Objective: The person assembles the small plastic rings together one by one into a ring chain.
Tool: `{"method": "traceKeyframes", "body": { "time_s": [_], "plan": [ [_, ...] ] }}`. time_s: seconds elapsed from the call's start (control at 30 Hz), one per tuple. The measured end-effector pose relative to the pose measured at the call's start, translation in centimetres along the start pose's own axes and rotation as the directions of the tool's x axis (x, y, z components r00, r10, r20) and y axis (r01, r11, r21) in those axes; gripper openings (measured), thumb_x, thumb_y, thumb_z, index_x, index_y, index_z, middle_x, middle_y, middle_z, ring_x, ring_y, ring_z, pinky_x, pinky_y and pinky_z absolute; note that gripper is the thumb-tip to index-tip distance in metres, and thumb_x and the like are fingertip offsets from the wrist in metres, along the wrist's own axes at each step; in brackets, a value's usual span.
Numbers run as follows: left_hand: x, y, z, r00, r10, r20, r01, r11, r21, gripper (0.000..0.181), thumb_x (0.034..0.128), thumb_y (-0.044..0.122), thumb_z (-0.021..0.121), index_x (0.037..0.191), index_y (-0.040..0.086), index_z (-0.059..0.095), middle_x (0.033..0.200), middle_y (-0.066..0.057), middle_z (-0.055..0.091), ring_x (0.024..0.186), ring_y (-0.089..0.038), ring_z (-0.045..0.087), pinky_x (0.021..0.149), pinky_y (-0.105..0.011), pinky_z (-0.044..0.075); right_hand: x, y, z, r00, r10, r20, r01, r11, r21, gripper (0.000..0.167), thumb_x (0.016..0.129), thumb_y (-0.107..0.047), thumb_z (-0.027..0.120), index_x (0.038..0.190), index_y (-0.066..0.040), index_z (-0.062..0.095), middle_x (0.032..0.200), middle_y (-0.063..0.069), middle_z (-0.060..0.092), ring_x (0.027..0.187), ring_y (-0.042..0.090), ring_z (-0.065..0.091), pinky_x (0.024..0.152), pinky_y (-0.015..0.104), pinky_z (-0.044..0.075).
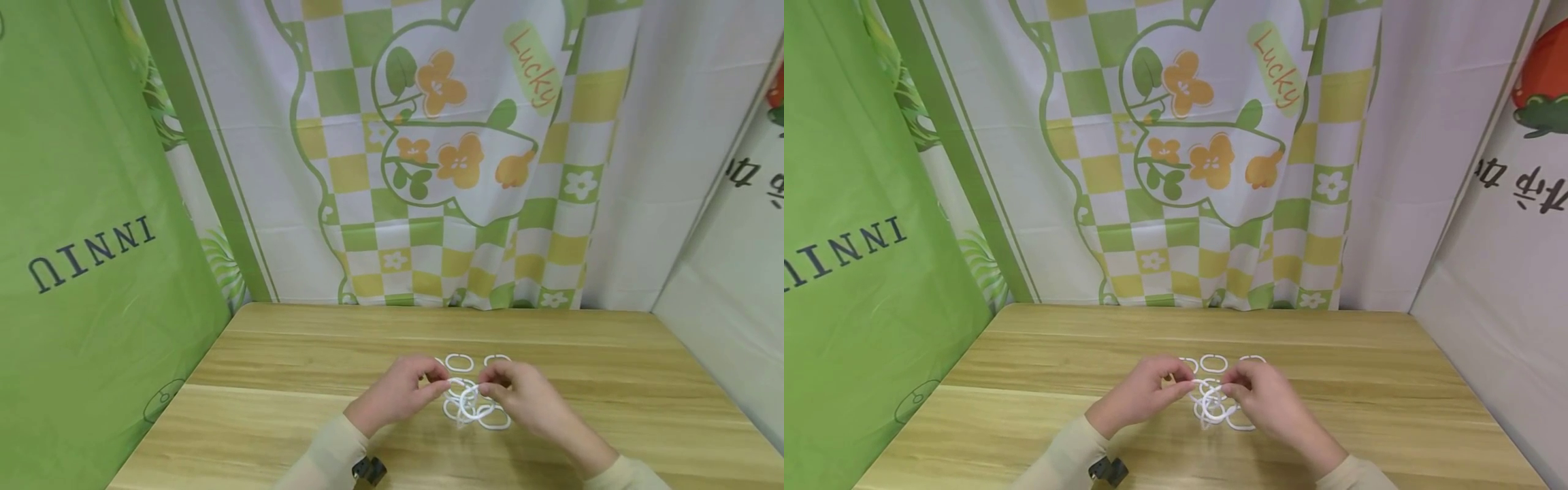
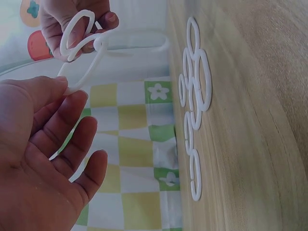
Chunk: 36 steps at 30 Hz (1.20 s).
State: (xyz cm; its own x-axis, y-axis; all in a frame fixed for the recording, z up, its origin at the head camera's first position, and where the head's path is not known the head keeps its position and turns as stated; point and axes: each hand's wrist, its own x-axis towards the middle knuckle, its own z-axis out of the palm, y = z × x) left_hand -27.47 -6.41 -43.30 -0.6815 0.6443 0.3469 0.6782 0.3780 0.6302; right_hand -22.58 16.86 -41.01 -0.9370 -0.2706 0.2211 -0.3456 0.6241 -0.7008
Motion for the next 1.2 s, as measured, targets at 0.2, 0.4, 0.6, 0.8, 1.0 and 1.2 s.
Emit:
{"method": "traceKeyframes", "body": {
  "time_s": [0.2,0.4,0.6,0.8,1.0,1.2],
  "plan": [
    [0.00,0.08,0.05,1.000,0.028,0.004,-0.029,1.000,0.009,0.005,0.0943,0.015,0.067,0.091,0.013,0.070,0.084,0.011,0.063,0.080,0.002,0.056,0.076,-0.030,0.053,0.08,-0.11,0.15,1.000,-0.019,-0.010,0.019,1.000,-0.002,0.005,0.089,-0.014,0.071,0.086,-0.015,0.068,0.079,-0.005,0.064,0.073,0.008,0.056,0.063,0.027,0.046],
    [0.05,0.18,0.05,0.999,0.037,0.022,-0.037,0.999,0.018,0.005,0.0948,0.013,0.066,0.092,0.012,0.069,0.084,0.011,0.062,0.080,0.001,0.055,0.077,-0.029,0.053,0.14,-0.24,0.26,0.999,-0.047,-0.023,0.047,0.999,-0.007,0.005,0.088,-0.015,0.073,0.086,-0.016,0.068,0.078,-0.008,0.062,0.072,0.006,0.055,0.063,0.026,0.046],
    [-0.02,0.10,0.05,0.999,0.022,0.029,-0.022,1.000,0.010,0.006,0.0965,0.016,0.064,0.093,0.014,0.069,0.085,0.013,0.062,0.080,0.002,0.055,0.075,-0.028,0.053,0.22,-0.17,0.55,0.998,-0.049,-0.027,0.049,0.999,0.004,0.004,0.088,-0.016,0.073,0.086,-0.015,0.069,0.080,-0.011,0.062,0.073,0.005,0.056,0.064,0.026,0.047],
    [0.04,0.12,0.10,0.999,0.032,0.023,-0.033,0.999,0.016,0.005,0.0958,0.014,0.065,0.092,0.014,0.068,0.084,0.012,0.062,0.079,0.002,0.055,0.073,-0.029,0.053,0.18,-0.20,0.66,0.998,-0.051,-0.029,0.051,0.999,0.007,0.005,0.088,-0.017,0.073,0.085,-0.016,0.069,0.080,-0.011,0.062,0.073,0.005,0.056,0.064,0.026,0.047],
    [0.09,0.20,0.17,0.999,0.032,0.020,-0.033,0.999,0.042,0.004,0.0948,0.014,0.067,0.091,0.014,0.068,0.083,0.013,0.061,0.079,0.001,0.054,0.072,-0.029,0.053,0.07,-0.10,0.80,0.999,-0.045,-0.008,0.045,0.999,0.021,0.006,0.089,-0.017,0.072,0.085,-0.016,0.069,0.078,-0.009,0.063,0.073,0.005,0.056,0.062,0.025,0.047],
    [-0.03,0.34,0.22,1.000,0.009,0.017,-0.010,0.999,0.030,0.004,0.0945,0.014,0.067,0.091,0.015,0.068,0.083,0.013,0.061,0.078,0.001,0.053,0.068,-0.023,0.050,-0.02,0.05,1.02,0.999,-0.052,0.008,0.052,0.998,0.030,0.007,0.089,-0.013,0.071,0.083,-0.016,0.069,0.078,-0.008,0.064,0.071,0.004,0.055,0.061,0.025,0.047]
  ]
}}
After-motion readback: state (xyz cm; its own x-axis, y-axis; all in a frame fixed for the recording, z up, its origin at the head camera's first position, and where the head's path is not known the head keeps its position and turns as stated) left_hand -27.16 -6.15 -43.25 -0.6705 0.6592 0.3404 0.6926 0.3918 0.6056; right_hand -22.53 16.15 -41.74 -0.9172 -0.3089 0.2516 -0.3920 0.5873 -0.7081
